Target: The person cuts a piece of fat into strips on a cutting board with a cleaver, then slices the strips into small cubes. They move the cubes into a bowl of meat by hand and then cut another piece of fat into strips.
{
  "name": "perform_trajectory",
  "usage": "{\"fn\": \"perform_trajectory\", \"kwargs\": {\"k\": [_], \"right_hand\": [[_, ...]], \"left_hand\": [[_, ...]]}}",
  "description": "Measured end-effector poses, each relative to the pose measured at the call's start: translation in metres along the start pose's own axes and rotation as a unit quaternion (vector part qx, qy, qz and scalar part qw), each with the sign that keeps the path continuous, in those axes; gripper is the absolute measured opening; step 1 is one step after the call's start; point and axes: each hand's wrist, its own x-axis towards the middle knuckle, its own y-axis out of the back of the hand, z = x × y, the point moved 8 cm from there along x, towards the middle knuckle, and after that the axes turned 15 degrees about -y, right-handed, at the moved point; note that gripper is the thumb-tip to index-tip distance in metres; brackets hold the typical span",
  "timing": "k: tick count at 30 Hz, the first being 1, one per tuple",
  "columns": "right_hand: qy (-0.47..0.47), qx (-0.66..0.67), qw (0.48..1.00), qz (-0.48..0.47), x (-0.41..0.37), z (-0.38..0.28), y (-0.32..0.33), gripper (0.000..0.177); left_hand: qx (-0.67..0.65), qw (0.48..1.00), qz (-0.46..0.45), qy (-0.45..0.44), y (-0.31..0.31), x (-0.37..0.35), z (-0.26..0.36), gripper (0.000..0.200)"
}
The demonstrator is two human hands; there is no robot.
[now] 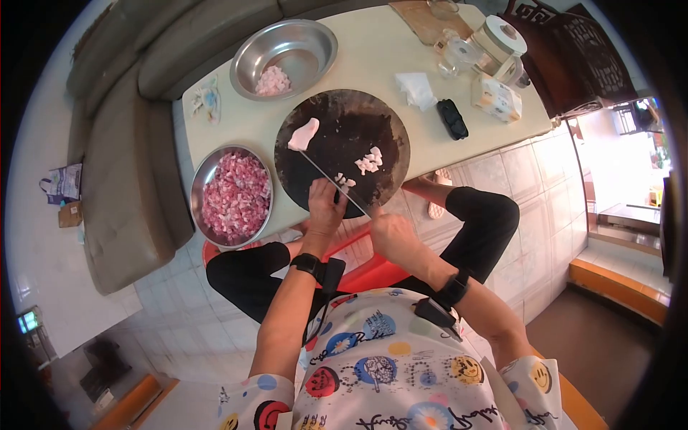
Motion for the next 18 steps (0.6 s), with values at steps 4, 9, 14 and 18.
{"fn": "perform_trajectory", "kwargs": {"k": [4,9,14,18], "right_hand": [[-0.033,-0.041,0.998,-0.045,-0.019,0.022,0.008,0.012],[-0.014,0.066,0.998,-0.017,-0.014,0.047,0.029,0.012],[0.004,0.237,0.968,0.079,-0.002,0.08,0.056,0.012],[-0.115,0.294,0.949,0.011,0.003,0.097,0.063,0.01]], "left_hand": [[0.058,0.995,-0.004,0.085,0.004,-0.001,-0.024,0.017],[-0.052,0.982,-0.026,0.18,-0.004,0.013,-0.035,0.024],[-0.13,0.968,-0.111,0.183,-0.03,0.032,-0.01,0.046],[-0.098,0.972,-0.144,0.158,-0.046,0.037,-0.003,0.05]]}}
